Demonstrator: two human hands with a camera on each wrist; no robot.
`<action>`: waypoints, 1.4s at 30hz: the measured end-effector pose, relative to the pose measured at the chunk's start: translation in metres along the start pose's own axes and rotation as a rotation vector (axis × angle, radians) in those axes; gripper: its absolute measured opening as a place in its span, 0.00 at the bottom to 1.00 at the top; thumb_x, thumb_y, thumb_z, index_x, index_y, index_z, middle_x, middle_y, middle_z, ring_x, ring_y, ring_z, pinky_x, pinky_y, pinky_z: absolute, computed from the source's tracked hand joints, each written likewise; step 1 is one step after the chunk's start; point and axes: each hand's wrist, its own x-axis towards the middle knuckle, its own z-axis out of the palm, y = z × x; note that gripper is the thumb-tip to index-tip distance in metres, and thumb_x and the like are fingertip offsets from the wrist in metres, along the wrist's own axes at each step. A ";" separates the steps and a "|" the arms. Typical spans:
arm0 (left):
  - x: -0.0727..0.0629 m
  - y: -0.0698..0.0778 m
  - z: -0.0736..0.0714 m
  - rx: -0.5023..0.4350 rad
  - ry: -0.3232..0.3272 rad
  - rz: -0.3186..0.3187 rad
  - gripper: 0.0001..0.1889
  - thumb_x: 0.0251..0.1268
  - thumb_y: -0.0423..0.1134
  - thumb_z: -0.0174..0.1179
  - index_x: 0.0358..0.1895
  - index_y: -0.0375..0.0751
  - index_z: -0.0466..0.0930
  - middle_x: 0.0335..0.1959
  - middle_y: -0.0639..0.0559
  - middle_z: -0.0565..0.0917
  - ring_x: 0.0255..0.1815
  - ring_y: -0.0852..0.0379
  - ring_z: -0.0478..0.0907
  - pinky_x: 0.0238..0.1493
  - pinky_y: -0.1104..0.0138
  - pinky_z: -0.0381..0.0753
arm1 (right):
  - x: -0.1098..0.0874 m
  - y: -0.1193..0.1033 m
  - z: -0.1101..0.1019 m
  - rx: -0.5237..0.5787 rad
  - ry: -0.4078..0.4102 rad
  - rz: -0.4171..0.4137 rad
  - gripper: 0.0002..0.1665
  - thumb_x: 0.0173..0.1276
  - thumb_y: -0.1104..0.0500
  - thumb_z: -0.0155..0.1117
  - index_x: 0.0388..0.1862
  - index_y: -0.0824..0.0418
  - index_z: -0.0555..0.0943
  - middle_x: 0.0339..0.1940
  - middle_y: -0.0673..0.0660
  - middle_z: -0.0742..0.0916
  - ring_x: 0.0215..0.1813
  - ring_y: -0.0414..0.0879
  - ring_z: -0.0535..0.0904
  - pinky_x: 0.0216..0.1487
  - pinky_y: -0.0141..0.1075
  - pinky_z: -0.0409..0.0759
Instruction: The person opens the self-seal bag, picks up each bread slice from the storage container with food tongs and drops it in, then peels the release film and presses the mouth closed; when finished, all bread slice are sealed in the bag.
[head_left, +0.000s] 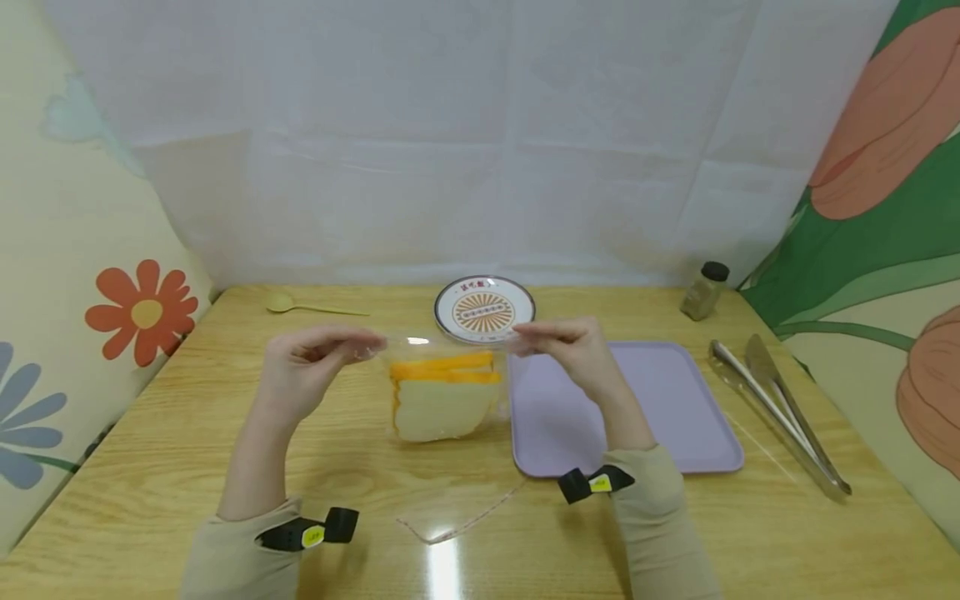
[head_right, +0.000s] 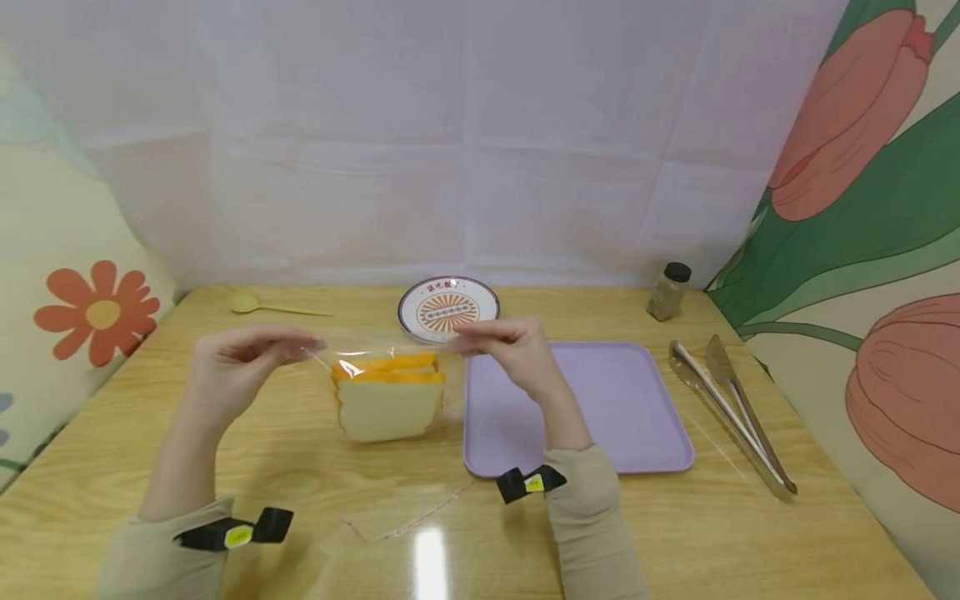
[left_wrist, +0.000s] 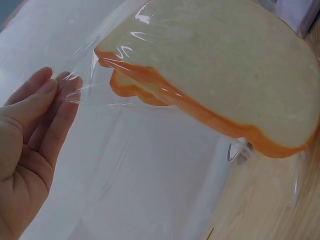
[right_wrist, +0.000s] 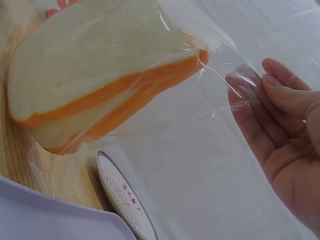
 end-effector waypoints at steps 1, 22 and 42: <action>0.000 0.000 0.000 0.001 -0.007 0.001 0.09 0.55 0.12 0.53 0.36 0.21 0.81 0.37 0.57 0.88 0.36 0.64 0.85 0.37 0.74 0.85 | 0.000 0.000 -0.001 0.003 -0.002 -0.001 0.12 0.65 0.78 0.51 0.45 0.85 0.75 0.40 0.79 0.82 0.34 0.38 0.86 0.44 0.38 0.86; -0.003 0.005 -0.005 0.008 -0.067 -0.042 0.13 0.55 0.13 0.51 0.34 0.28 0.83 0.39 0.58 0.87 0.34 0.67 0.82 0.21 0.77 0.69 | -0.003 -0.001 -0.007 0.001 -0.101 -0.033 0.09 0.64 0.76 0.49 0.32 0.83 0.77 0.35 0.41 0.88 0.43 0.40 0.85 0.53 0.37 0.83; 0.000 0.004 0.002 0.212 0.018 -0.037 0.12 0.47 0.12 0.61 0.35 0.26 0.84 0.36 0.62 0.87 0.36 0.69 0.84 0.36 0.78 0.83 | 0.001 -0.007 0.009 -0.224 -0.001 0.016 0.05 0.59 0.74 0.63 0.35 0.76 0.79 0.35 0.71 0.84 0.35 0.38 0.81 0.41 0.36 0.86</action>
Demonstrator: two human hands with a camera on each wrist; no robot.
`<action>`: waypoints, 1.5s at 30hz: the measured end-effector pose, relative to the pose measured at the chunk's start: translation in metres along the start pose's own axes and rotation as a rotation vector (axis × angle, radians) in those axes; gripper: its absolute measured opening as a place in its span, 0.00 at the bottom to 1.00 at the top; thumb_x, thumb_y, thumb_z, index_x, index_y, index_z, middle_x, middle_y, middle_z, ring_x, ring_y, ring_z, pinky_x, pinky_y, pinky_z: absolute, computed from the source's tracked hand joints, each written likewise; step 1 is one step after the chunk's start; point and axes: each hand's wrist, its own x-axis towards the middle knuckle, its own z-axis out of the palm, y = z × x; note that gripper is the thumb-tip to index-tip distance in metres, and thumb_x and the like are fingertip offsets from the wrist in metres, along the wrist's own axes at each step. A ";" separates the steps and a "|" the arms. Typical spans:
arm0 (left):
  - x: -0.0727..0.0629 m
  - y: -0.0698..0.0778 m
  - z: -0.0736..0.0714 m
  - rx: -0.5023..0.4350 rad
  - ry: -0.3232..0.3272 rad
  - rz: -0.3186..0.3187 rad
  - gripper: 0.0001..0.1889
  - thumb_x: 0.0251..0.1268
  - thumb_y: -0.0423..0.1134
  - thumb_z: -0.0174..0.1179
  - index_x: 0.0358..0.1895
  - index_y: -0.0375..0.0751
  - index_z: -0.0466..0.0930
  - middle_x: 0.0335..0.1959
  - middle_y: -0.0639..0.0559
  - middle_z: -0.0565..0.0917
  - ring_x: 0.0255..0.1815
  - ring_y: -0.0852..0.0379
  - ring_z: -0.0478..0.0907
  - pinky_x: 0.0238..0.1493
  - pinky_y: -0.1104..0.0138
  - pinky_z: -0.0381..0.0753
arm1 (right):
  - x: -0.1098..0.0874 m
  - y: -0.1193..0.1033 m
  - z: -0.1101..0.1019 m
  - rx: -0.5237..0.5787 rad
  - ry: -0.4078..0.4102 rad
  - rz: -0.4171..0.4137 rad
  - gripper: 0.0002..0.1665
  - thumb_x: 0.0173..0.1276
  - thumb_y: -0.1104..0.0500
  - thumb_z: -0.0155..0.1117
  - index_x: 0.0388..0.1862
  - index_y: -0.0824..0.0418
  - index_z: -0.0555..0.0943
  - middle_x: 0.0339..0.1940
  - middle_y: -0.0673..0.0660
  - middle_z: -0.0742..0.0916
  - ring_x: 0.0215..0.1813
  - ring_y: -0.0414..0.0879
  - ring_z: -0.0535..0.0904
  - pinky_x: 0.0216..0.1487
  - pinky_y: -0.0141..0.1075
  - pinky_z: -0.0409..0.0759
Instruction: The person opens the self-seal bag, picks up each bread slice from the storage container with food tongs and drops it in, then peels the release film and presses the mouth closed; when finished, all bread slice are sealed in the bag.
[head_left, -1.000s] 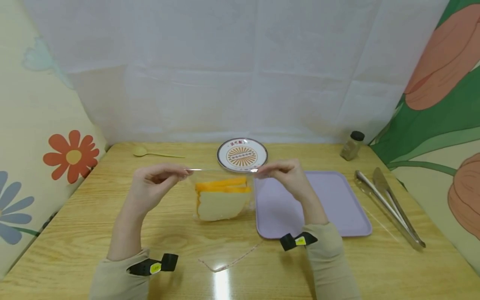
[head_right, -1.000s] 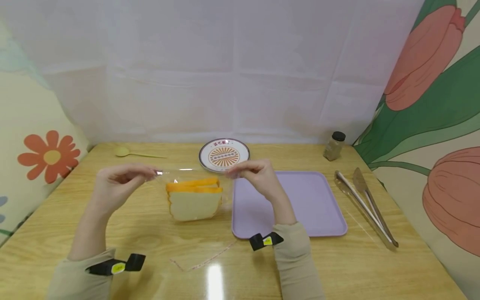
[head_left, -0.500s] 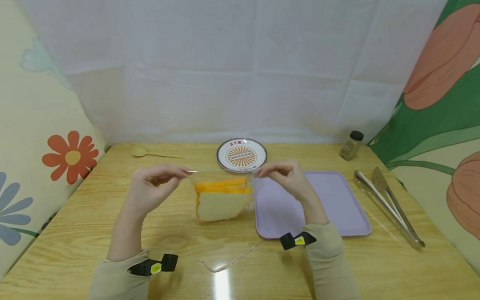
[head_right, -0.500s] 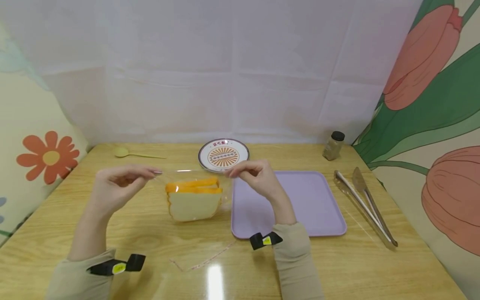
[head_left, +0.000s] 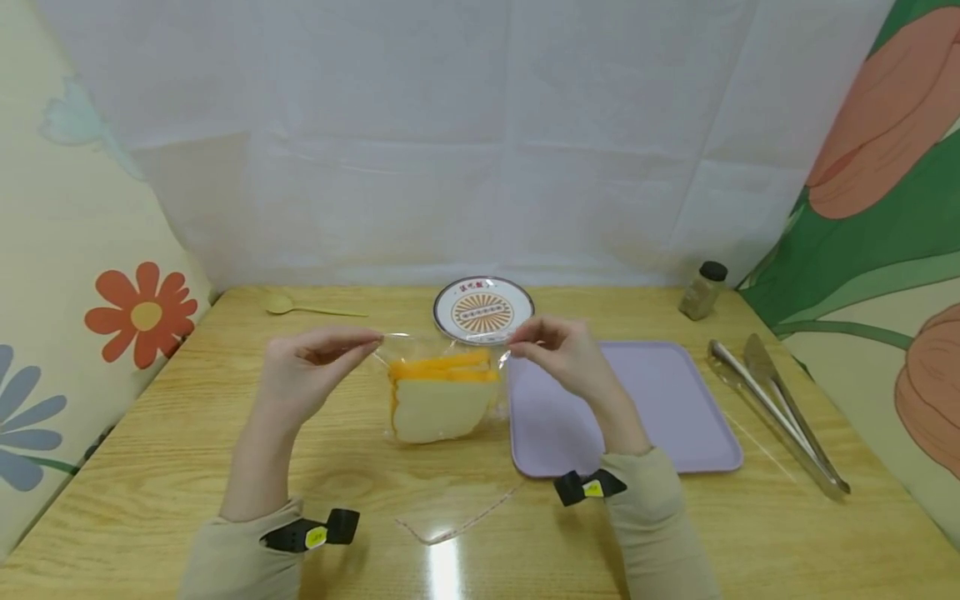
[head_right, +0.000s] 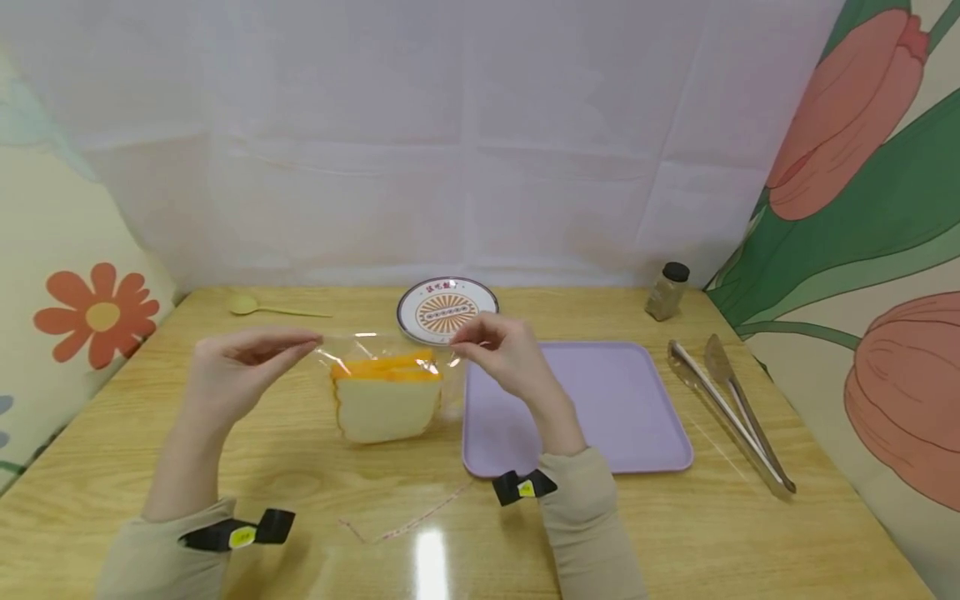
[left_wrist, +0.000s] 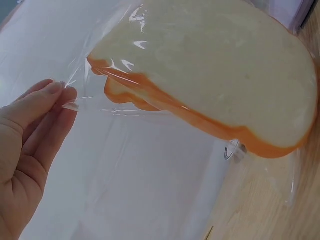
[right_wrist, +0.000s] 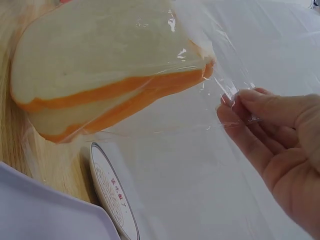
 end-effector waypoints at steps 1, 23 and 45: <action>0.000 0.000 0.000 0.016 0.002 -0.005 0.12 0.47 0.12 0.61 0.35 0.26 0.84 0.36 0.64 0.87 0.36 0.70 0.84 0.36 0.78 0.83 | 0.000 0.000 0.000 0.005 0.010 0.009 0.05 0.59 0.75 0.63 0.35 0.76 0.78 0.35 0.72 0.84 0.34 0.38 0.82 0.41 0.37 0.86; -0.001 -0.002 0.005 0.034 -0.099 -0.428 0.14 0.63 0.35 0.61 0.50 0.33 0.80 0.36 0.70 0.86 0.37 0.71 0.83 0.40 0.78 0.83 | 0.000 0.001 -0.004 0.046 0.001 0.063 0.14 0.60 0.77 0.61 0.42 0.75 0.69 0.38 0.76 0.84 0.33 0.35 0.84 0.42 0.40 0.87; -0.001 -0.001 0.009 0.034 -0.067 -0.291 0.07 0.61 0.23 0.57 0.39 0.25 0.84 0.33 0.75 0.83 0.33 0.71 0.84 0.35 0.74 0.85 | 0.002 -0.002 0.000 -0.093 -0.007 0.074 0.07 0.62 0.72 0.61 0.37 0.76 0.83 0.33 0.70 0.87 0.35 0.59 0.86 0.37 0.34 0.87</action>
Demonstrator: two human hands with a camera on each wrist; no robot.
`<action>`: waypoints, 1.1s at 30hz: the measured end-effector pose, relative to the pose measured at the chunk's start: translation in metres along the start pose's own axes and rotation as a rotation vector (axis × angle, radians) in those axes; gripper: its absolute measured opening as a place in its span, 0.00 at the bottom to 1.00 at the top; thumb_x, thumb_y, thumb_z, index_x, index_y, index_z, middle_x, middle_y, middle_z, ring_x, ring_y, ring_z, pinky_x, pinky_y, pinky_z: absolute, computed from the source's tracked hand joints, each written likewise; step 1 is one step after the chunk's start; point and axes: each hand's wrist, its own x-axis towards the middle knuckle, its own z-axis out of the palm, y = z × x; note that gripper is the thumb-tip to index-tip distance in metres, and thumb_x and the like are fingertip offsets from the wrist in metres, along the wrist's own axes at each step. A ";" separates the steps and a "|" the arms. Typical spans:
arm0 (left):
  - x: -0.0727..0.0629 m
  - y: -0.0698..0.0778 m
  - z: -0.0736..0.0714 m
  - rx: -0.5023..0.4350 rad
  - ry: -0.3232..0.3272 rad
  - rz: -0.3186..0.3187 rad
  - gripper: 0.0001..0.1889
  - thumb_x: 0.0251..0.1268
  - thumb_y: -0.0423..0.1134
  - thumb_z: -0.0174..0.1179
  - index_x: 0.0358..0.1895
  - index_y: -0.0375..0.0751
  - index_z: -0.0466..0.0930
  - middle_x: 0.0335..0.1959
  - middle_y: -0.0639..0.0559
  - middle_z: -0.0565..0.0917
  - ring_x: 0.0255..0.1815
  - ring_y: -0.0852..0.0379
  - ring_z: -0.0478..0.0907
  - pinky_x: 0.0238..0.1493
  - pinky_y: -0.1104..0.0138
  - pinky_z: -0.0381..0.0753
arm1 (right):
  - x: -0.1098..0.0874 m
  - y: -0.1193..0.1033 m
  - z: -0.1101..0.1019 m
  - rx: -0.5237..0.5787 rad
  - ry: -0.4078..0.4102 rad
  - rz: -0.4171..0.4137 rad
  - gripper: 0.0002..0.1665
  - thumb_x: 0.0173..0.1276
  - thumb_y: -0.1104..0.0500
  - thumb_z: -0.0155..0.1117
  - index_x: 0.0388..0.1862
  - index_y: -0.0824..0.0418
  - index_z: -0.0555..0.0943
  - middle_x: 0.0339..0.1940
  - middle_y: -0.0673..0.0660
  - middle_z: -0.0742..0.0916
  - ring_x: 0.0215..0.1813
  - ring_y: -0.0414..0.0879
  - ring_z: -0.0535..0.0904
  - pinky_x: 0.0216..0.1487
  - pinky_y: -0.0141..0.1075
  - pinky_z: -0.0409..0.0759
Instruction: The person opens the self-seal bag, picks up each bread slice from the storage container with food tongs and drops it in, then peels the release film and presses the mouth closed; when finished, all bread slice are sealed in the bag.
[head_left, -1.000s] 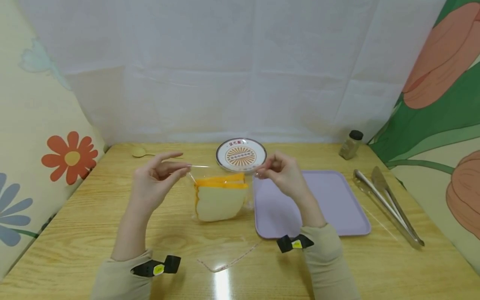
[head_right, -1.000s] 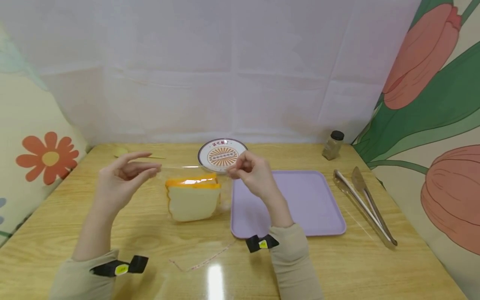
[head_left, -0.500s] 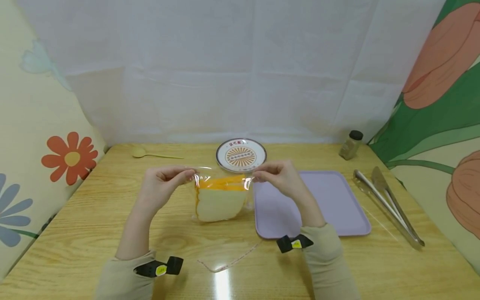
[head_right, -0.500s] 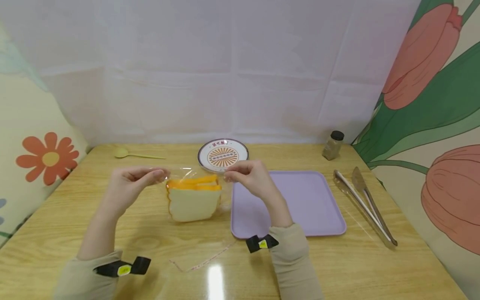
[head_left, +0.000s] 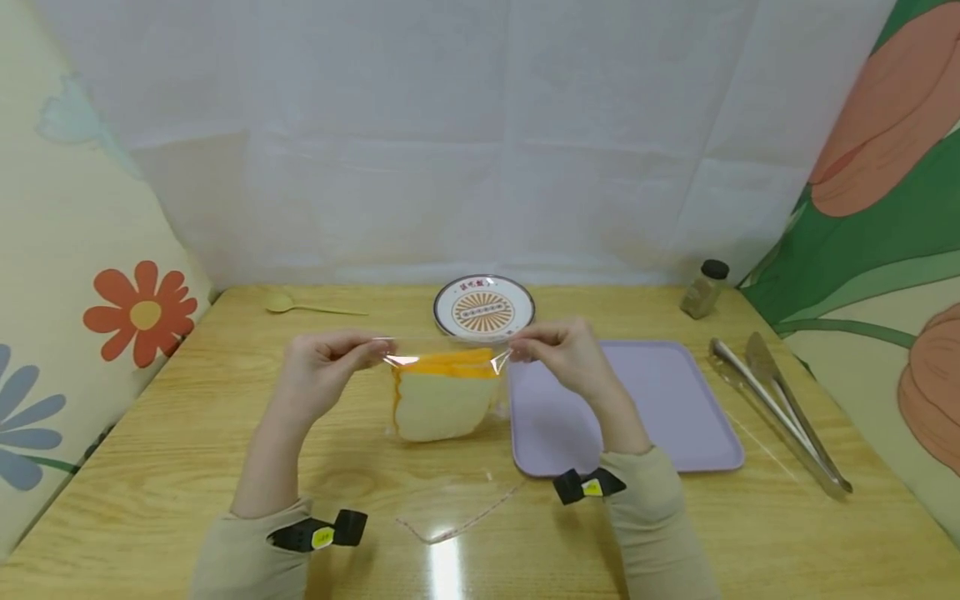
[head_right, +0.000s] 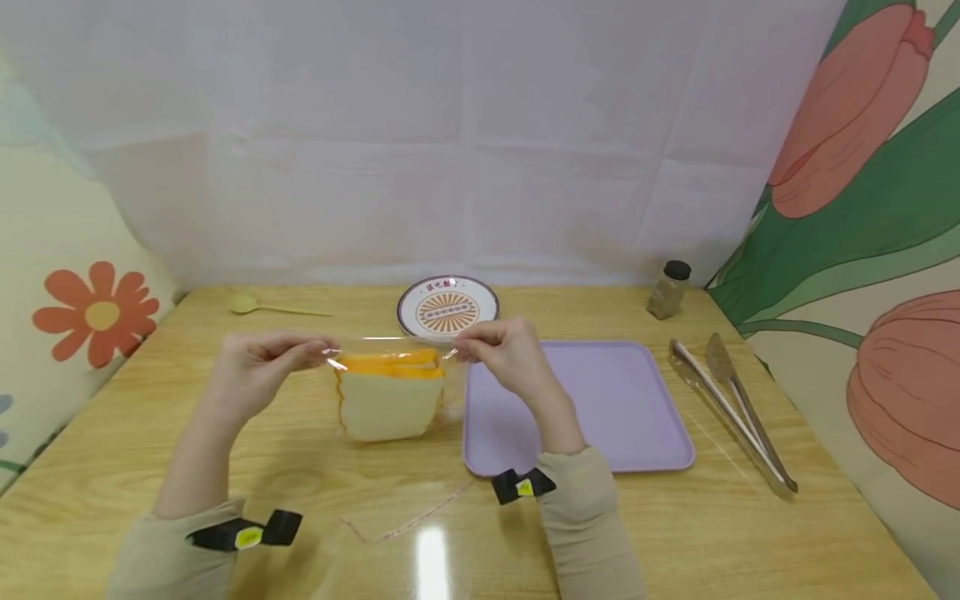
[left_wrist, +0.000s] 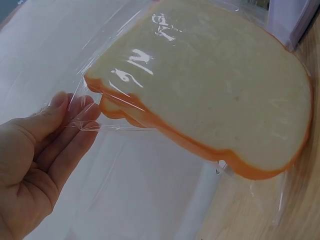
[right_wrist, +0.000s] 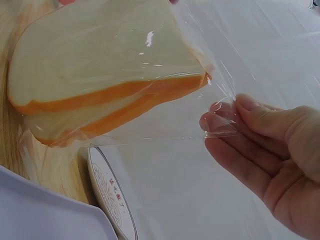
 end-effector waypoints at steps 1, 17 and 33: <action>0.000 0.000 0.000 0.003 0.002 -0.004 0.07 0.61 0.23 0.57 0.38 0.26 0.84 0.33 0.73 0.84 0.33 0.71 0.84 0.35 0.74 0.85 | 0.000 -0.001 0.000 -0.009 -0.002 0.004 0.07 0.63 0.72 0.61 0.36 0.75 0.83 0.33 0.70 0.87 0.34 0.58 0.86 0.37 0.35 0.87; -0.001 0.005 -0.001 0.022 -0.012 -0.063 0.07 0.61 0.28 0.59 0.38 0.27 0.84 0.29 0.79 0.82 0.32 0.73 0.83 0.34 0.75 0.85 | 0.047 -0.071 0.022 -0.608 -0.414 -0.176 0.13 0.59 0.56 0.69 0.38 0.64 0.85 0.38 0.57 0.89 0.41 0.45 0.85 0.47 0.31 0.82; 0.000 0.004 0.001 0.001 -0.013 -0.011 0.07 0.62 0.23 0.56 0.37 0.24 0.84 0.30 0.79 0.82 0.32 0.74 0.83 0.33 0.75 0.85 | 0.077 -0.100 0.058 -0.706 -0.665 -0.107 0.12 0.60 0.64 0.66 0.17 0.63 0.84 0.14 0.52 0.81 0.16 0.34 0.65 0.20 0.22 0.65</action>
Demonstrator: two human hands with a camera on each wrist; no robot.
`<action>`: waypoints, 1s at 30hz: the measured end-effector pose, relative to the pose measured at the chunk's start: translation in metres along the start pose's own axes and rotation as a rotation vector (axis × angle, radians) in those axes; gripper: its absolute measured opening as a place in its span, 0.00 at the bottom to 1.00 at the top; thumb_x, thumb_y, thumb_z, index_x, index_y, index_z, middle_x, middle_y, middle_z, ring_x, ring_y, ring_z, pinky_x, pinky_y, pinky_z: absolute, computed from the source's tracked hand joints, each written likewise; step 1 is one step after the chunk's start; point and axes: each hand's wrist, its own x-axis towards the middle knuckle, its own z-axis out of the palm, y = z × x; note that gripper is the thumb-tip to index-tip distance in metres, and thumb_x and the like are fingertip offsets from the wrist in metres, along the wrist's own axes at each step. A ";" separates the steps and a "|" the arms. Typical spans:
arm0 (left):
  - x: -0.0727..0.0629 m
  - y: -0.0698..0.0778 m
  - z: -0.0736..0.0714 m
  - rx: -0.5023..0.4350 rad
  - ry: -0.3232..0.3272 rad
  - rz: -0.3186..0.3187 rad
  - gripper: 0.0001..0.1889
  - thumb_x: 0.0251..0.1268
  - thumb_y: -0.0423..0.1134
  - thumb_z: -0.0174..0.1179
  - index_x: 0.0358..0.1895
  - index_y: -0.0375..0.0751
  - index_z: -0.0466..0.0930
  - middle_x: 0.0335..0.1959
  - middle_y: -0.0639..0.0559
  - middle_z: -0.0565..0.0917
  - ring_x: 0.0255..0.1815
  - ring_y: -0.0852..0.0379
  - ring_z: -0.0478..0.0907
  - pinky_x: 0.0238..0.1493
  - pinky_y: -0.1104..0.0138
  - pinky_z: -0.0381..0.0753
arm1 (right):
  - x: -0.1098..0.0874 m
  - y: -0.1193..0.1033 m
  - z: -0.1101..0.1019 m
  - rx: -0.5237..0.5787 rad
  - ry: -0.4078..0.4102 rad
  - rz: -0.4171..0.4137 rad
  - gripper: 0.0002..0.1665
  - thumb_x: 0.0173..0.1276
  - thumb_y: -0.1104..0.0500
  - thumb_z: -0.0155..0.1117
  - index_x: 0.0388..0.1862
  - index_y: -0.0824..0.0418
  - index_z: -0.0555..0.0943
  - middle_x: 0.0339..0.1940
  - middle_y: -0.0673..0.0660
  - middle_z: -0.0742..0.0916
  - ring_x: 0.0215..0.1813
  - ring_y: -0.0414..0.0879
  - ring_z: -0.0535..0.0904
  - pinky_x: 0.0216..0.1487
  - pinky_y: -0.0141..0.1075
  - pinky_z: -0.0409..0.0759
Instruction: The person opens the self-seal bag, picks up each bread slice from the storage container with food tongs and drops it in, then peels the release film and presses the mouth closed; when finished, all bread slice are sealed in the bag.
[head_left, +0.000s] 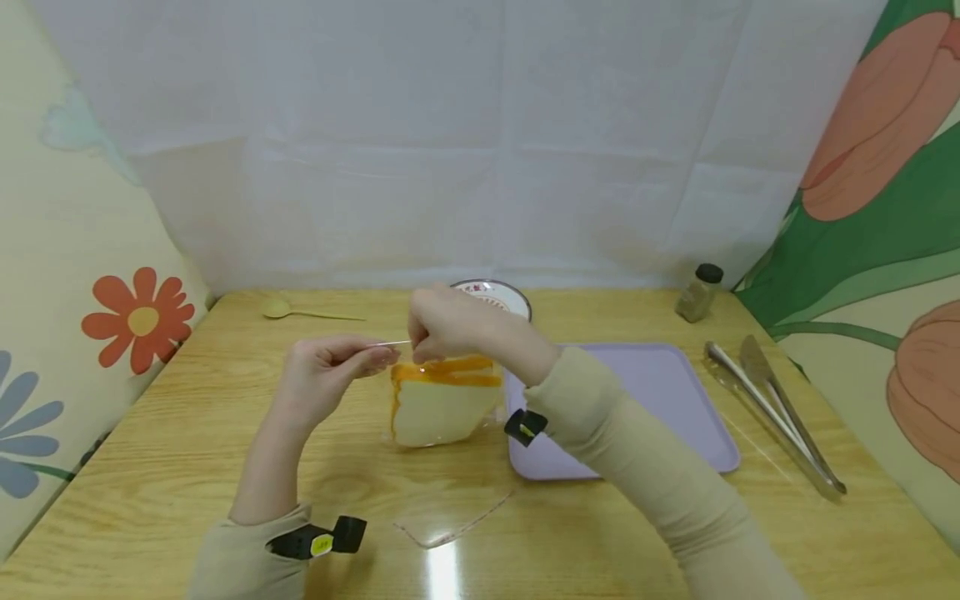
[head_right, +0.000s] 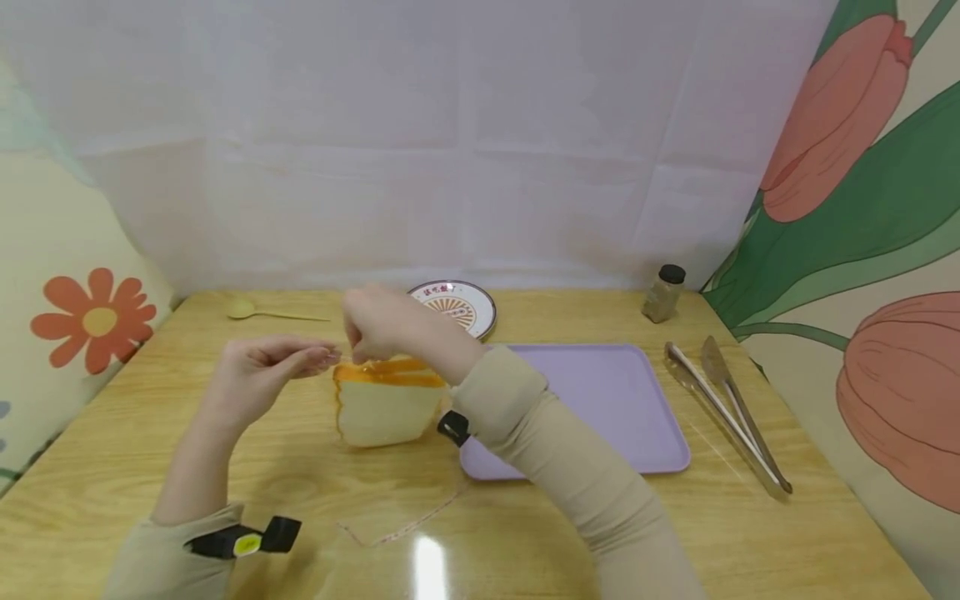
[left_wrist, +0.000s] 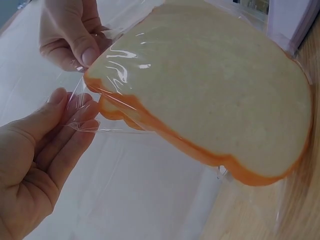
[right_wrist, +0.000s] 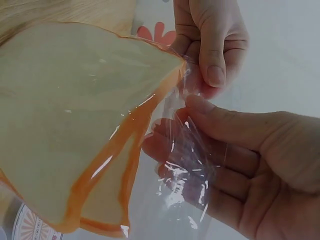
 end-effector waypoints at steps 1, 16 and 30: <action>0.000 0.000 0.000 0.001 0.001 0.000 0.07 0.62 0.24 0.56 0.37 0.24 0.84 0.30 0.79 0.82 0.32 0.74 0.83 0.33 0.75 0.85 | -0.002 0.001 0.000 -0.009 0.003 0.008 0.11 0.60 0.65 0.66 0.18 0.63 0.85 0.14 0.52 0.81 0.16 0.35 0.65 0.20 0.22 0.65; 0.000 -0.003 -0.003 0.011 0.013 -0.010 0.07 0.61 0.24 0.57 0.38 0.25 0.84 0.30 0.78 0.82 0.31 0.73 0.83 0.33 0.75 0.85 | -0.042 0.053 -0.001 -0.013 0.067 0.006 0.04 0.53 0.67 0.67 0.21 0.65 0.86 0.19 0.55 0.85 0.21 0.36 0.71 0.25 0.24 0.72; 0.000 -0.005 -0.009 -0.080 -0.026 -0.124 0.12 0.65 0.30 0.56 0.43 0.19 0.79 0.31 0.71 0.85 0.33 0.68 0.85 0.35 0.70 0.86 | -0.074 0.096 0.030 0.724 0.232 0.205 0.09 0.64 0.68 0.61 0.39 0.75 0.80 0.31 0.67 0.87 0.31 0.51 0.86 0.36 0.40 0.87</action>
